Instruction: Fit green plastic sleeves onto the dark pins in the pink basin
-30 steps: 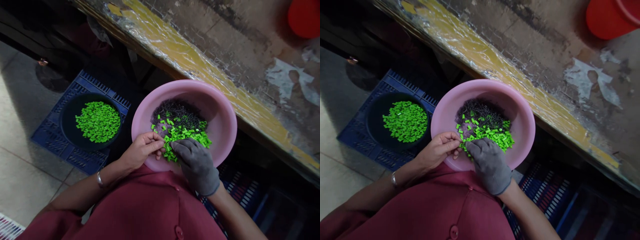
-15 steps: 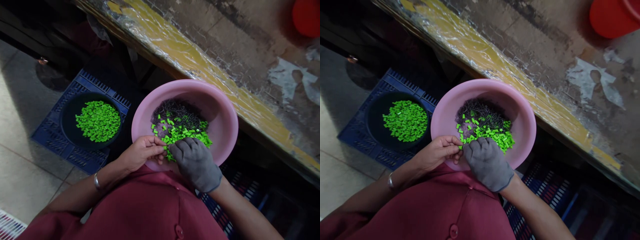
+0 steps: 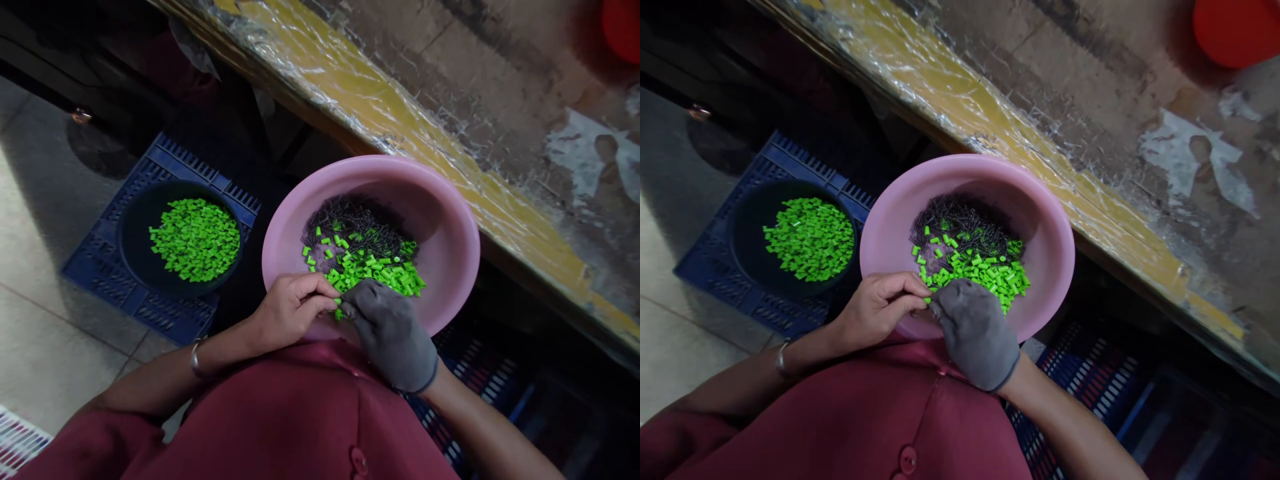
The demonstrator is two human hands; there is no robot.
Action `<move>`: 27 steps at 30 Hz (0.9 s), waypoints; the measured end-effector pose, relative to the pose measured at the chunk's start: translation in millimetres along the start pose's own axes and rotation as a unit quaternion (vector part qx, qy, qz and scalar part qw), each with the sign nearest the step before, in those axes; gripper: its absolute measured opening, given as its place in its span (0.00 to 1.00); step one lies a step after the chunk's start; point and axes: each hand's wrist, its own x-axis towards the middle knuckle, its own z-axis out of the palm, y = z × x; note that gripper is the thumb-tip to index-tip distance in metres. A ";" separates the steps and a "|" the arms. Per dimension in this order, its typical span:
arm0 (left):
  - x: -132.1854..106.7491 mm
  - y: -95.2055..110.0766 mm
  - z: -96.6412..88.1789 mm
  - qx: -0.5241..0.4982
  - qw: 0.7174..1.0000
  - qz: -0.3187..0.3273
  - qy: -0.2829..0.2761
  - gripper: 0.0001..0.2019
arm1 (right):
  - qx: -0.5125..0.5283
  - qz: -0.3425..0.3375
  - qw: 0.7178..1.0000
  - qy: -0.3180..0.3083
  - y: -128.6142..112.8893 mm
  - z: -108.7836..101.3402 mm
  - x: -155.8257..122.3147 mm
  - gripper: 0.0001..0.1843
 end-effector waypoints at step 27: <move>-52.2 -66.9 -136.6 0.552 0.722 0.150 0.388 0.12 | -0.247 0.064 0.939 -0.230 16.9 54.0 68.5 0.16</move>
